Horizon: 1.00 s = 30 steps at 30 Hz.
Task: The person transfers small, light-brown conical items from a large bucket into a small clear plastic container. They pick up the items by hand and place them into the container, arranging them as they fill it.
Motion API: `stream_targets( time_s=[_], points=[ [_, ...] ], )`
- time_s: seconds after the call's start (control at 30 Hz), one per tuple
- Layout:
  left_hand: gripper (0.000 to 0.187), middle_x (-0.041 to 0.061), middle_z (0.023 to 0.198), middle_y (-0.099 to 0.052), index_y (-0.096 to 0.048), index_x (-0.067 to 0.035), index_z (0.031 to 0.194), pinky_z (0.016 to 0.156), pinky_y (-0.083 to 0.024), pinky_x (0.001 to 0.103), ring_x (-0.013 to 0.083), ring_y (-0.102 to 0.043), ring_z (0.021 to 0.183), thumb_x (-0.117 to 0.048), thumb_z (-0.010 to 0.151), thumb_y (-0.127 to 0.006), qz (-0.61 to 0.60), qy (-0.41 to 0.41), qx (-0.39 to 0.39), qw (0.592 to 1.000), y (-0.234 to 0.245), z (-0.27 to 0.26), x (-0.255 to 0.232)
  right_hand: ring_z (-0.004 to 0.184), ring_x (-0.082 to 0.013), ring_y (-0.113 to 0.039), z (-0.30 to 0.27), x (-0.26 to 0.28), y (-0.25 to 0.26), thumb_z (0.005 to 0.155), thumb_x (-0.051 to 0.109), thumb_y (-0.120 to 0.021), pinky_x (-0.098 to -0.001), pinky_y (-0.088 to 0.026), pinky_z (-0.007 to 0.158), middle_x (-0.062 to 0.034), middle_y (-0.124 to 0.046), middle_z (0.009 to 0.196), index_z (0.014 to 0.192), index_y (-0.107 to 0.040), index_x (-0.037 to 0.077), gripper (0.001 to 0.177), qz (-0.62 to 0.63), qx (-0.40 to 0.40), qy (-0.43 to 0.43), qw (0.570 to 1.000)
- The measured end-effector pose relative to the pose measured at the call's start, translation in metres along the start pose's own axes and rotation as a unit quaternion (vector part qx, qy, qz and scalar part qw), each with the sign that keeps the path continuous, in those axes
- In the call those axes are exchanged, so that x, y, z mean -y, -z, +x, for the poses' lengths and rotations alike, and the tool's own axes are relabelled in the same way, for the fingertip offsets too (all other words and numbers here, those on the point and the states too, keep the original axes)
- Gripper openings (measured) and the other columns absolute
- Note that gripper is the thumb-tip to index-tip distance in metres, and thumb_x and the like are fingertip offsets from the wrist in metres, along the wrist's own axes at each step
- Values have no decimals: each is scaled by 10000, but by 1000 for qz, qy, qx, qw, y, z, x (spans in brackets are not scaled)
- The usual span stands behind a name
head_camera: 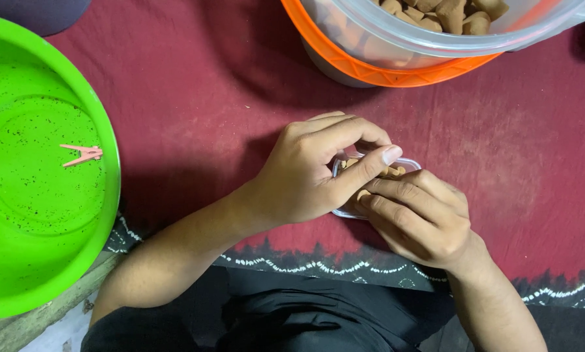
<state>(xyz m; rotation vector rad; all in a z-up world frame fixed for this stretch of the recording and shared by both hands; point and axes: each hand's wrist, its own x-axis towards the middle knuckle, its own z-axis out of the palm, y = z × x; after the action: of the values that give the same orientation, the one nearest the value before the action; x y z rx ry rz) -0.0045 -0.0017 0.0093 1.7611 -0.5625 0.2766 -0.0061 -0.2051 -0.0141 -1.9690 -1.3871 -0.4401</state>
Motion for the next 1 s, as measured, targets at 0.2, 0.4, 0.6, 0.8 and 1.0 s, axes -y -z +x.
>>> stream_targets(
  time_s=[0.2, 0.4, 0.6, 0.8, 1.0],
  points=[
    [134, 28, 867, -699, -644, -38, 945, 757, -512, 314, 182, -636, 753, -135, 1029, -605, 8, -11, -1, 1000, -1, -2, 3, 757, -335, -669, 0, 0, -3, 947, 14, -680, -414, -577, 810, -190, -742, 915, 906, -709, -44, 77, -11, 16, 7, 1000],
    [136, 31, 886, -699, -644, -45, 957, 784, -514, 319, 187, -653, 790, -144, 1036, -592, -1, -8, 1, 1000, -2, -3, 5, 766, -352, -638, 5, 2, -4, 976, 58, -662, -384, -545, 764, -197, -711, 921, 939, -728, -4, 98, -65, 23, 20, 997],
    [145, 15, 868, -688, -648, -53, 949, 751, -514, 307, 170, -621, 752, -157, 1034, -595, 1, -6, -1, 1000, -3, -3, 5, 694, -280, -464, -2, 2, -7, 969, 178, -757, -365, -498, 666, -122, -533, 817, 1016, -760, 36, 149, -101, 54, 2, 993],
    [166, 25, 862, -681, -641, -44, 936, 676, -499, 296, 166, -612, 757, -161, 1037, -578, -1, 4, -3, 1000, -2, -3, 4, 717, -303, -509, 1, 4, -7, 972, 135, -728, -402, -530, 718, -136, -568, 847, 1018, -760, 25, 124, -105, 60, 8, 993],
    [148, 16, 860, -687, -647, -54, 935, 660, -504, 279, 157, -623, 766, -153, 1032, -595, 11, 5, -6, 1000, -1, -2, 1, 773, -296, -567, -22, -6, -8, 999, 241, -698, -367, -498, 705, -179, -590, 899, 1142, -729, -8, 289, -103, 41, 11, 994]
  ],
)
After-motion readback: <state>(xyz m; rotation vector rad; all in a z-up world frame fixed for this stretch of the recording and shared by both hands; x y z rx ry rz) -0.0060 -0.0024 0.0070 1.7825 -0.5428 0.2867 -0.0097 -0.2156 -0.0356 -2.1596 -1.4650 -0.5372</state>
